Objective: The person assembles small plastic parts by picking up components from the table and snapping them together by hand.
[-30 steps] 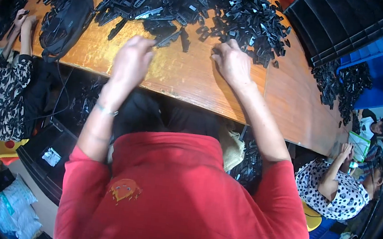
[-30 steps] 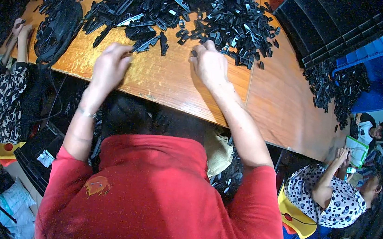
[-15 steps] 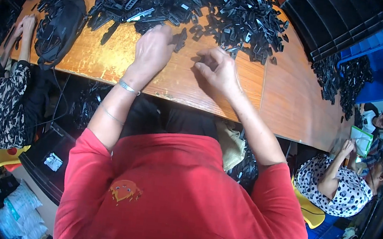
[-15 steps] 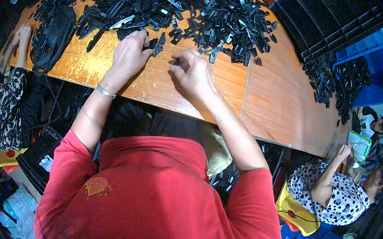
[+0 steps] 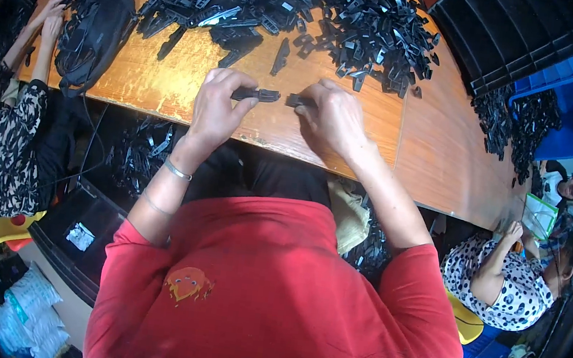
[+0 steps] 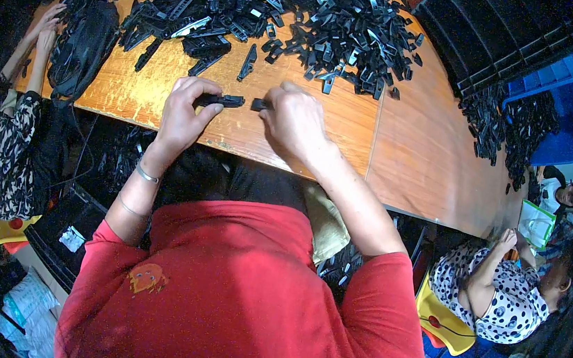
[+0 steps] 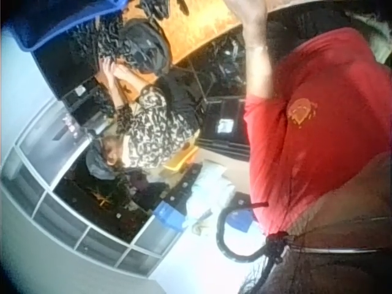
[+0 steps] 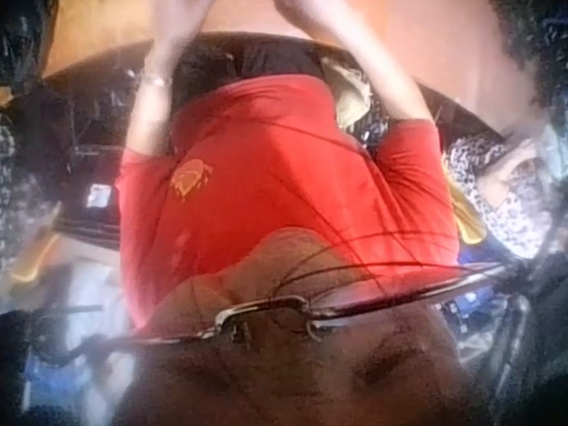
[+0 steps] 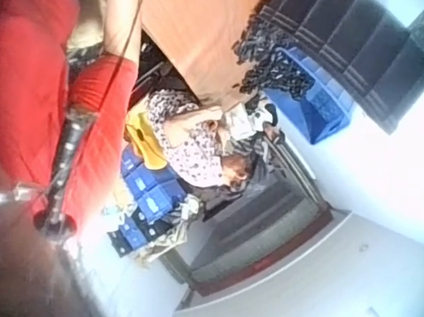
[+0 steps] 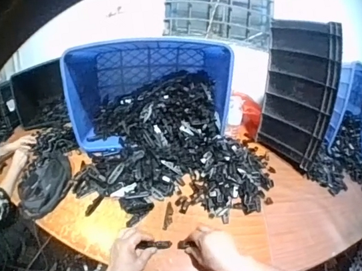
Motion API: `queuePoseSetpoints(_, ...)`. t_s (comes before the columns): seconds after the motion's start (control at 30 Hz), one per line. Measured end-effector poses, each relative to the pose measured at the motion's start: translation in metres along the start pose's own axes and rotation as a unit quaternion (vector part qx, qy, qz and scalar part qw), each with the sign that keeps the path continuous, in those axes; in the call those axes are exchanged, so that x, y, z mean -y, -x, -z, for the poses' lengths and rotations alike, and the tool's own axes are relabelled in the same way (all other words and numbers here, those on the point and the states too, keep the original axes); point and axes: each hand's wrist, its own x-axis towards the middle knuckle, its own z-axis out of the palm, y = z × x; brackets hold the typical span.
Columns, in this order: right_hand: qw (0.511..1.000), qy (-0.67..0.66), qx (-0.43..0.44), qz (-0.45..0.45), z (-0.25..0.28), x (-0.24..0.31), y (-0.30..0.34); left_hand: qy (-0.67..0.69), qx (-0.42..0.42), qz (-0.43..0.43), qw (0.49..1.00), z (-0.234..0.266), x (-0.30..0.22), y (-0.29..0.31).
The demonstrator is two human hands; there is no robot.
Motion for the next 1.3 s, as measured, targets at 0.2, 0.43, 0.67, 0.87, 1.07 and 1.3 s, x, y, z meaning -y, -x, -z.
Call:
queuePoseSetpoints(0.2, 0.988, -0.108, -0.094, 0.05, -0.026, 0.015, -0.014, -0.05, -0.024, -0.039, 0.998, 0.007, 0.006, 0.006)
queuePoseSetpoints(0.43, 0.992, -0.091, -0.061, 0.066, -0.032, 0.006, -0.026, -0.024, -0.016, -0.042, 0.999, 0.0, 0.007, 0.003)
queuePoseSetpoints(0.67, 0.983, -0.096, -0.044, 0.153, -0.038, 0.02, -0.042, -0.031, 0.005, -0.009, 0.999, 0.014, 0.009, 0.009)
queuePoseSetpoints(0.87, 0.98, -0.077, -0.079, 0.167, -0.016, -0.018, -0.035, -0.084, 0.193, 0.144, 0.967, 0.156, 0.023, 0.044)
queuePoseSetpoints(1.07, 0.969, 0.047, -0.169, 0.172, -0.012, -0.052, -0.071, -0.04, 0.037, 0.11, 0.992, 0.092, 0.004, 0.002)
queuePoseSetpoints(1.3, 0.969, 0.102, -0.141, 0.176, -0.017, -0.055, -0.074, -0.142, 0.011, 0.023, 0.989, -0.043, -0.017, -0.081)
